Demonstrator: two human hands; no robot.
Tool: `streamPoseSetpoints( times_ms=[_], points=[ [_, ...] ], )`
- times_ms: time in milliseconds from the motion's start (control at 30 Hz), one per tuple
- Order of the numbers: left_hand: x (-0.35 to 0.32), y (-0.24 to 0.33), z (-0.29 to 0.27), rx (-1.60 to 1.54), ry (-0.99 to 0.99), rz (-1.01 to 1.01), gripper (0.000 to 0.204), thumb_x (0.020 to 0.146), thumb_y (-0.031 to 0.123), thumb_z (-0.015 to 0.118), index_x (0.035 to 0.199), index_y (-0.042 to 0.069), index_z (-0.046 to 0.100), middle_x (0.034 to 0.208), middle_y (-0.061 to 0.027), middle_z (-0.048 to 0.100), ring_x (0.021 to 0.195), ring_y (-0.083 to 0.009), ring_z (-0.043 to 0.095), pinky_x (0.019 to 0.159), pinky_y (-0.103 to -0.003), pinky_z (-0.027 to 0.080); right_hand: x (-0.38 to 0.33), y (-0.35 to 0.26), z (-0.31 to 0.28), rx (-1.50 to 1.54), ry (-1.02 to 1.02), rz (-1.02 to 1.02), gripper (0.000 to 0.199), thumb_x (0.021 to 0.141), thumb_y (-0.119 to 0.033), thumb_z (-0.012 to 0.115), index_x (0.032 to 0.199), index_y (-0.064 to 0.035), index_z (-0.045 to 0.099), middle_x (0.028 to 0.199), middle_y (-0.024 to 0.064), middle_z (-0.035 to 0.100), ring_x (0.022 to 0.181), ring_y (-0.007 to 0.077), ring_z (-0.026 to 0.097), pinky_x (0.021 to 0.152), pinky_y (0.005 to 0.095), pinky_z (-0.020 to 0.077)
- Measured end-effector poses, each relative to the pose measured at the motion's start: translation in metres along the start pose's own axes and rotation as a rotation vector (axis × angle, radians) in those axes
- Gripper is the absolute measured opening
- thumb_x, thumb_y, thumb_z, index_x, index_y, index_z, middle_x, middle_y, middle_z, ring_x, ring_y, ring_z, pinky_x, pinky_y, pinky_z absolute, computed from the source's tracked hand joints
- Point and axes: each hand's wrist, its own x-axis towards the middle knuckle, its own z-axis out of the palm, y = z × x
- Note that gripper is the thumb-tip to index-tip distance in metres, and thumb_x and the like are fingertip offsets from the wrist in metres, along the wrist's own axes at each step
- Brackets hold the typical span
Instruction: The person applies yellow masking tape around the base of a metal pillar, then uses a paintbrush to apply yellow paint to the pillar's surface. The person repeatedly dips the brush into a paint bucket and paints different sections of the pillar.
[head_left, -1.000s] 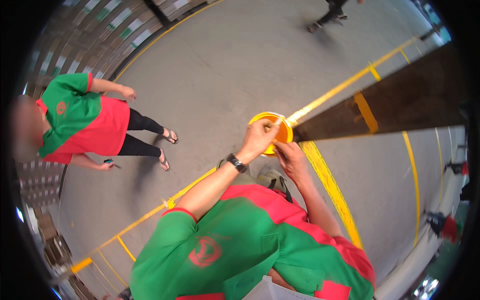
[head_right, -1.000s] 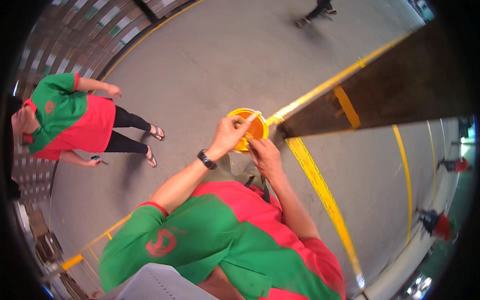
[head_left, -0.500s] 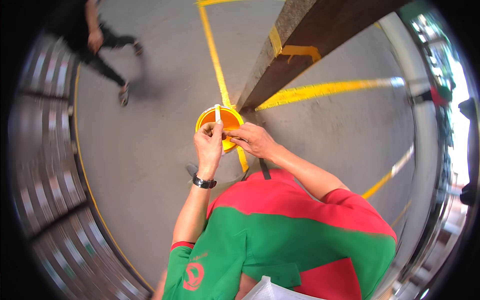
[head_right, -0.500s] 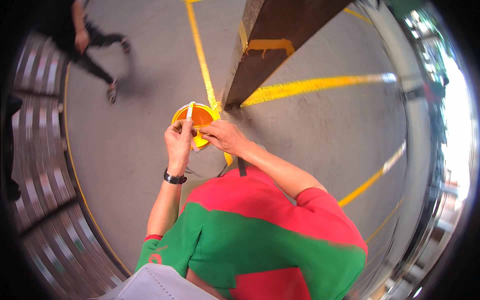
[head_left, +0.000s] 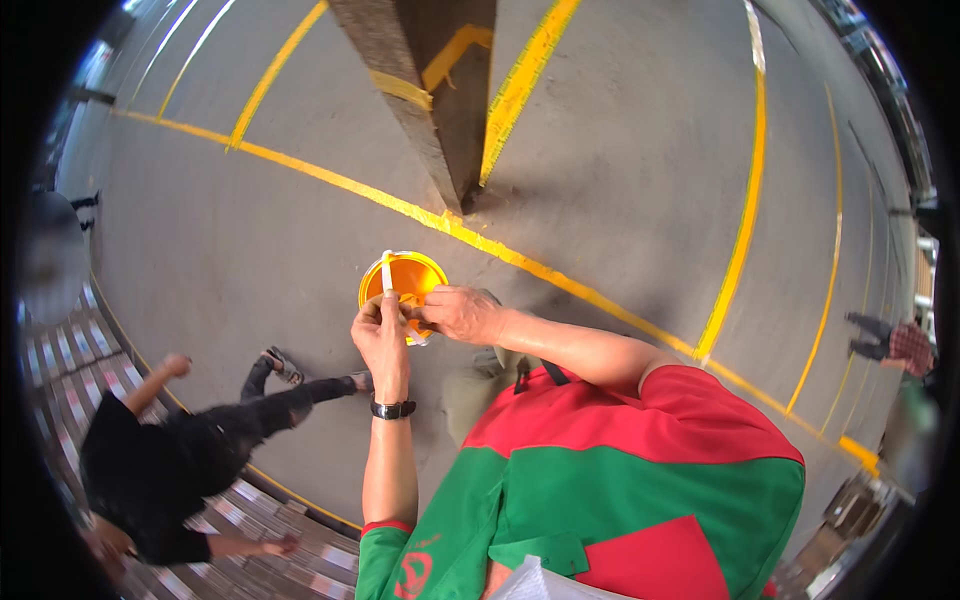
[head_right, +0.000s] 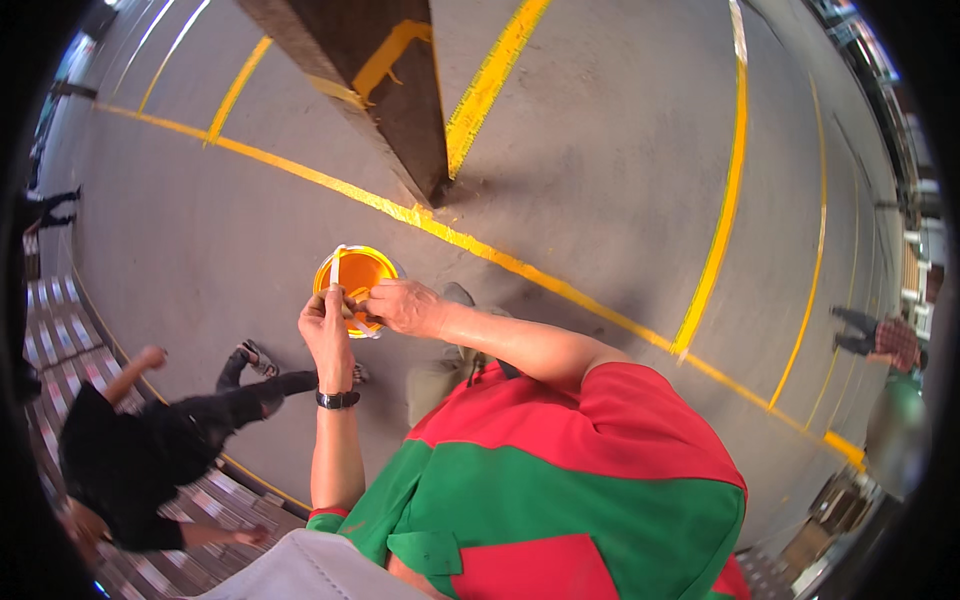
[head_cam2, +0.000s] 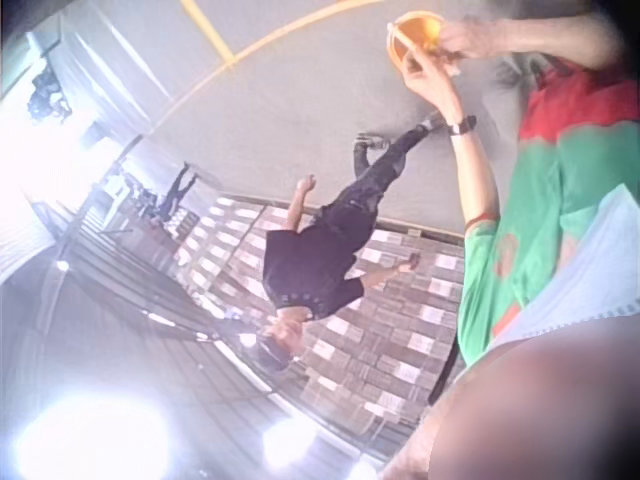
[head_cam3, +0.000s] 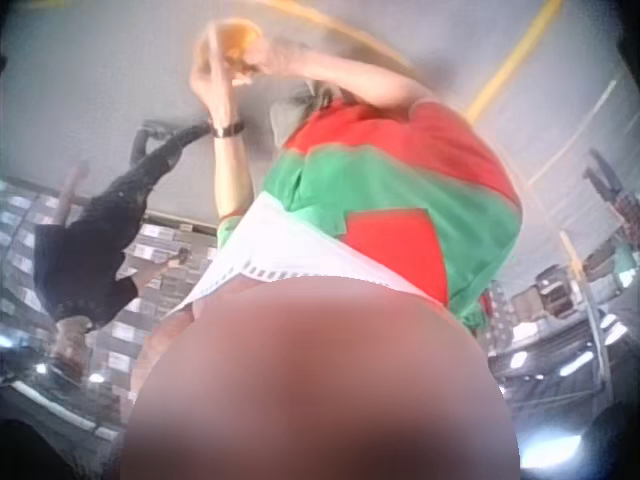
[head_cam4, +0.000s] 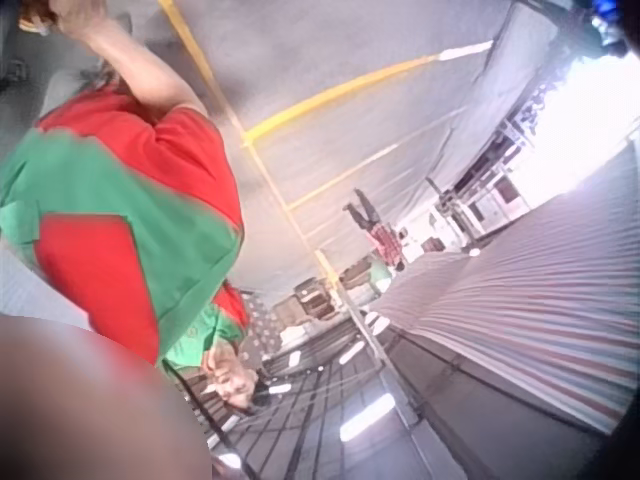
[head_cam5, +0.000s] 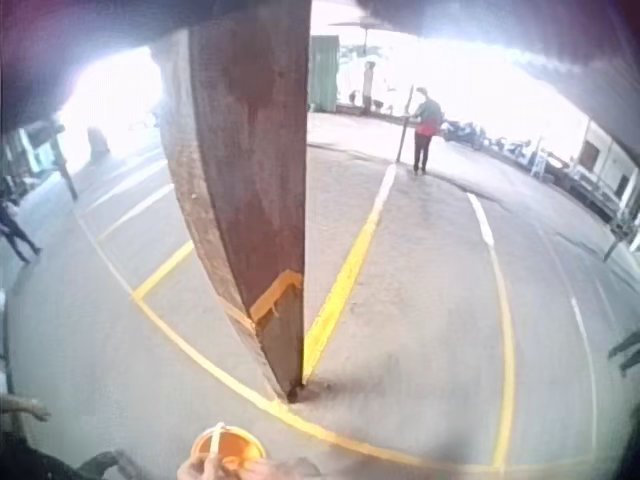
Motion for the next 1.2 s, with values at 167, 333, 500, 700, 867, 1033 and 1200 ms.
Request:
streamPoseSetpoints(
  times_ms=[167, 333, 500, 700, 867, 1033, 1200],
  points=[
    [0.016, -0.014, -0.006, 0.081, -0.126, -0.010, 0.026, 0.101, 0.019, 0.064, 0.084, -0.001, 0.066, 0.075, -0.0034, 0.066, 0.065, -0.0076, 0.056, 0.061, -0.024, 0.046, -0.005, 0.004, 0.007, -0.057, 0.086, 0.018, 0.010, 0.086, -0.011, 0.069, 0.095, -0.0079, 0.066, 0.085, 0.0074, 0.062, 0.085, 0.0278, 0.065, 0.076, 0.0409, 0.0549],
    [0.031, -0.009, -0.022, 0.062, -0.292, 0.000, 0.026, 0.102, 0.018, 0.063, 0.083, 0.000, 0.066, 0.075, -0.0033, 0.067, 0.066, -0.0075, 0.056, 0.062, -0.024, 0.046, -0.008, -0.016, 0.016, -0.165, 0.237, 0.189, 0.013, 0.086, -0.013, 0.070, 0.099, -0.0090, 0.068, 0.083, 0.0086, 0.062, 0.084, 0.0290, 0.067, 0.075, 0.0425, 0.0559],
    [0.060, -0.002, -0.028, 0.093, -0.491, -0.015, 0.027, 0.101, 0.021, 0.065, 0.084, 0.000, 0.067, 0.077, -0.0042, 0.068, 0.067, -0.0083, 0.058, 0.062, -0.024, 0.046, -0.007, -0.035, 0.031, -0.257, 0.379, 0.395, 0.024, 0.089, -0.015, 0.072, 0.112, -0.0093, 0.072, 0.091, 0.0105, 0.067, 0.088, 0.0313, 0.067, 0.078, 0.0419, 0.0564],
    [0.092, 0.015, -0.052, 0.073, -0.800, 0.043, 0.028, 0.101, 0.022, 0.064, 0.090, -0.004, 0.070, 0.078, -0.0046, 0.070, 0.069, -0.0088, 0.061, 0.063, -0.025, 0.047, 0.011, -0.080, 0.080, -0.283, 0.631, 0.579, 0.028, 0.091, -0.010, 0.071, 0.118, -0.0056, 0.072, 0.096, 0.0144, 0.068, 0.089, 0.0353, 0.066, 0.079, 0.0436, 0.0545],
    [0.113, 0.040, -0.076, 0.169, -0.967, 0.053, 0.025, 0.102, 0.019, 0.062, 0.096, -0.003, 0.070, 0.081, -0.0047, 0.070, 0.073, -0.0099, 0.063, 0.069, -0.025, 0.049, 0.046, -0.110, 0.122, -0.294, 0.762, 0.666, 0.026, 0.089, -0.011, 0.074, 0.114, -0.0048, 0.072, 0.092, 0.0144, 0.067, 0.087, 0.0352, 0.065, 0.077, 0.0435, 0.0556],
    [0.134, 0.044, -0.082, 0.215, -0.973, 0.107, 0.025, 0.102, 0.019, 0.062, 0.095, -0.004, 0.070, 0.080, -0.0047, 0.070, 0.071, -0.0099, 0.062, 0.067, -0.025, 0.050, 0.064, -0.101, 0.135, -0.243, 0.904, 0.591, 0.025, 0.089, -0.009, 0.075, 0.112, -0.0033, 0.072, 0.094, 0.0143, 0.069, 0.086, 0.0349, 0.066, 0.076, 0.0423, 0.0559],
    [0.151, 0.049, -0.086, 0.197, -0.957, 0.140, 0.028, 0.103, 0.021, 0.063, 0.093, -0.004, 0.071, 0.077, -0.0058, 0.070, 0.070, -0.0108, 0.062, 0.069, -0.026, 0.049, 0.063, -0.092, 0.134, -0.064, 1.053, 0.665, 0.022, 0.095, -0.014, 0.074, 0.112, -0.0013, 0.071, 0.094, 0.0145, 0.074, 0.078, 0.0256, 0.071, 0.069, 0.0353, 0.0555]
  ],
)
